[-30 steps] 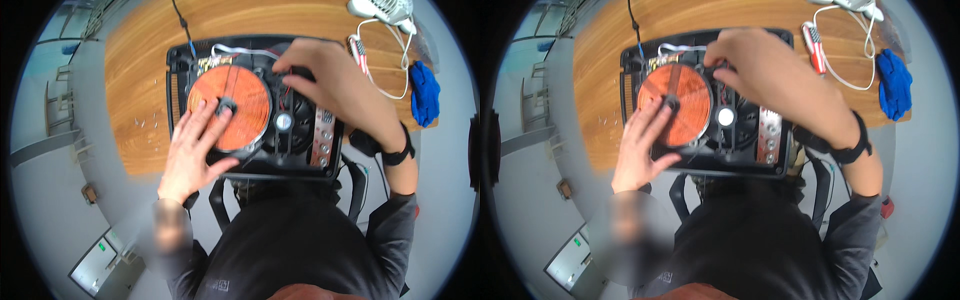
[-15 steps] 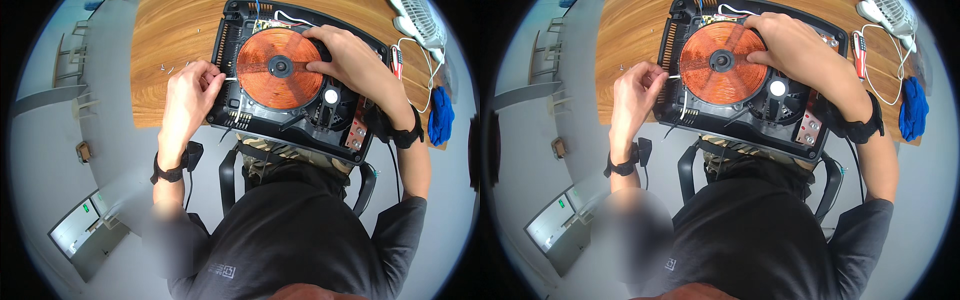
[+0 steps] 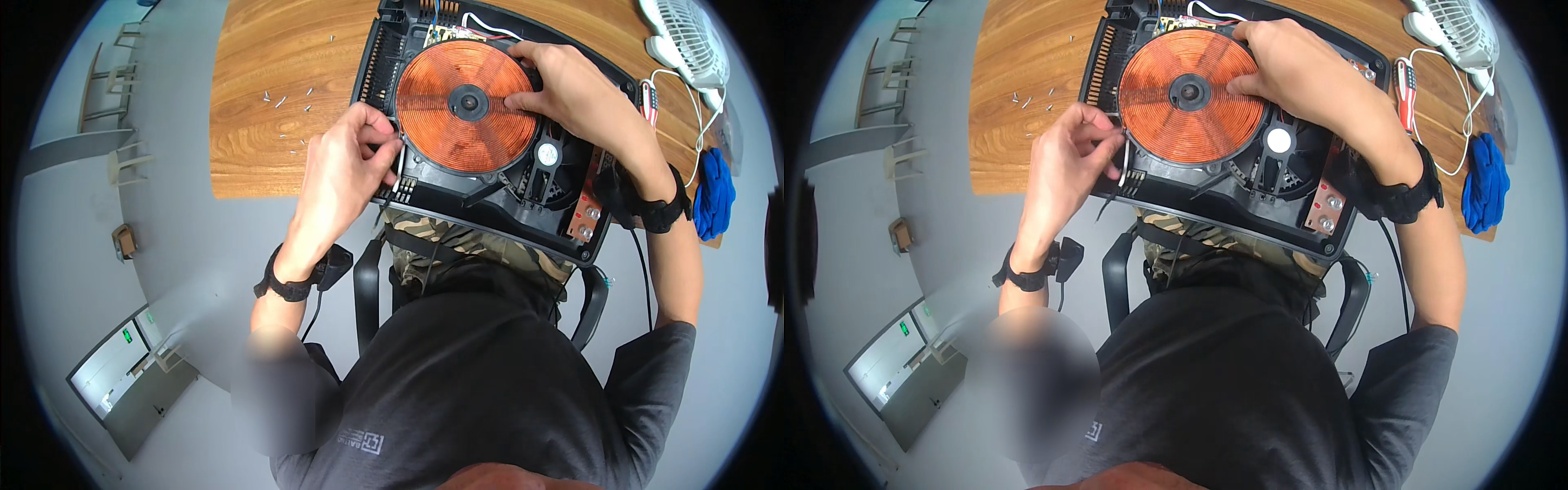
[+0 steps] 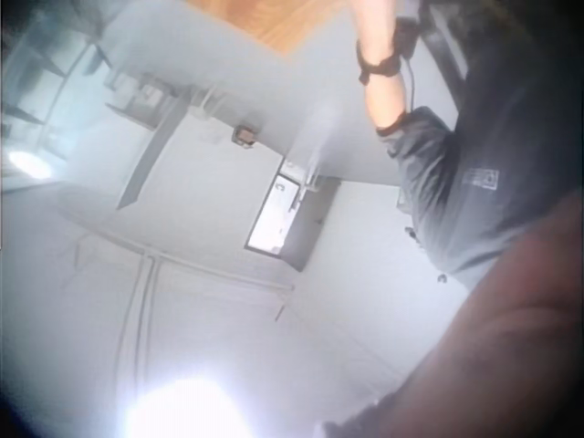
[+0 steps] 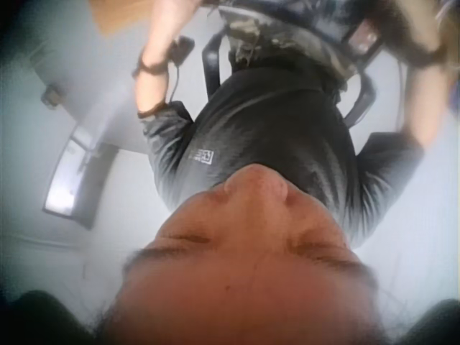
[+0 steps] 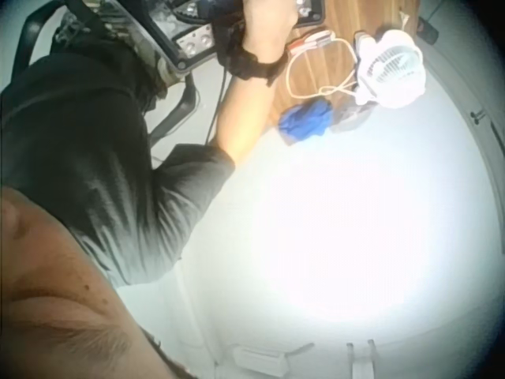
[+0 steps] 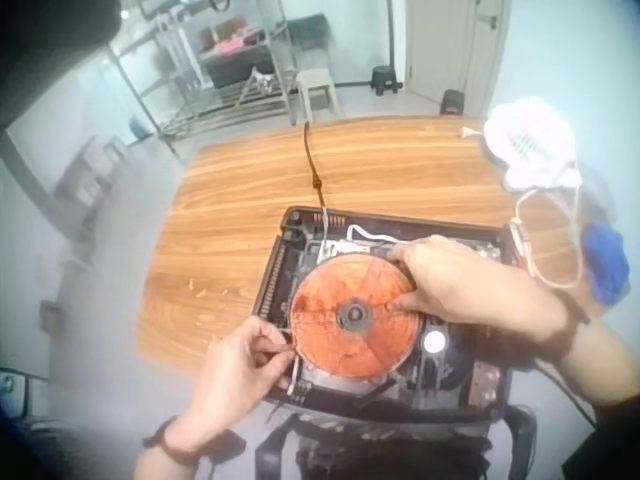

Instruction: The person cleans the interior of a black plastic housing with a blue cloth, then installs a copper coil fan, a circuit board, and a smaller black fan. They connect wires between components and use a screwdriver to secure parts inside the housing.

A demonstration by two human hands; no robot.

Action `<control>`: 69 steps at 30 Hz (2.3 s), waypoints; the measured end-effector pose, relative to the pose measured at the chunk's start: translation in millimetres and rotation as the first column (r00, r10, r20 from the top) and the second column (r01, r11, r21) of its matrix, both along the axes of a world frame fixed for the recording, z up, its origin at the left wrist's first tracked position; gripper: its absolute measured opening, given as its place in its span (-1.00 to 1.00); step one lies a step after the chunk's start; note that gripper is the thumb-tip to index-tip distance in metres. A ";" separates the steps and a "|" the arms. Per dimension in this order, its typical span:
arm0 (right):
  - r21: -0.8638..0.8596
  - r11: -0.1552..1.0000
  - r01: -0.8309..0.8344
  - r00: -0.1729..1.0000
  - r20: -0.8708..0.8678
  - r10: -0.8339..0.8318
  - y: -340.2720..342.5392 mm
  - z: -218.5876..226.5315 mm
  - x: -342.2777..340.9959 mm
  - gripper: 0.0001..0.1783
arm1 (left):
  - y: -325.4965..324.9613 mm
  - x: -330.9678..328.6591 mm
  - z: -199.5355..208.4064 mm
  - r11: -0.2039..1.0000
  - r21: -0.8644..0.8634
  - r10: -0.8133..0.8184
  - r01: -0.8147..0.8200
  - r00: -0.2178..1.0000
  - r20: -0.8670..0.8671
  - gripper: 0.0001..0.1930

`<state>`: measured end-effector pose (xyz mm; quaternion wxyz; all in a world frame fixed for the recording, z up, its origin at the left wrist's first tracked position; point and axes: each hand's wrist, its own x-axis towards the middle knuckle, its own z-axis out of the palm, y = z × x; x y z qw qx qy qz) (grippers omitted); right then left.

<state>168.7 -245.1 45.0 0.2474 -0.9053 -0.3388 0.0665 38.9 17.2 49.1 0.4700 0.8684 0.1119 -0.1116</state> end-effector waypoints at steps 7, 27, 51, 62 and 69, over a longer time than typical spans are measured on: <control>-0.149 0.988 -0.030 0.992 -0.130 0.010 5.1 9.0 3.6 -0.39 | 13.7 1.4 -15.7 0.928 -0.360 0.113 -0.094 0.993 0.033 -0.91; -0.013 0.989 0.146 0.905 -0.402 -0.139 -5.8 18.3 25.0 -0.70 | 33.2 17.1 -12.4 0.915 -0.404 0.094 0.003 0.971 0.220 -0.60; 0.022 0.877 0.479 0.543 -0.793 -0.277 -8.6 26.3 32.5 -0.74 | 46.2 51.2 -28.0 0.873 -0.487 0.107 0.008 0.972 0.207 -0.81; 0.048 0.876 0.480 0.636 -0.706 -0.310 6.3 44.7 26.4 -0.75 | 42.9 55.2 -37.6 0.941 -0.329 0.041 0.076 0.941 0.336 -0.69; 0.291 0.872 0.394 0.649 -0.759 -0.040 10.8 42.3 31.1 -0.72 | 65.2 38.9 -55.2 0.993 -0.081 0.117 -0.089 0.867 0.485 -0.76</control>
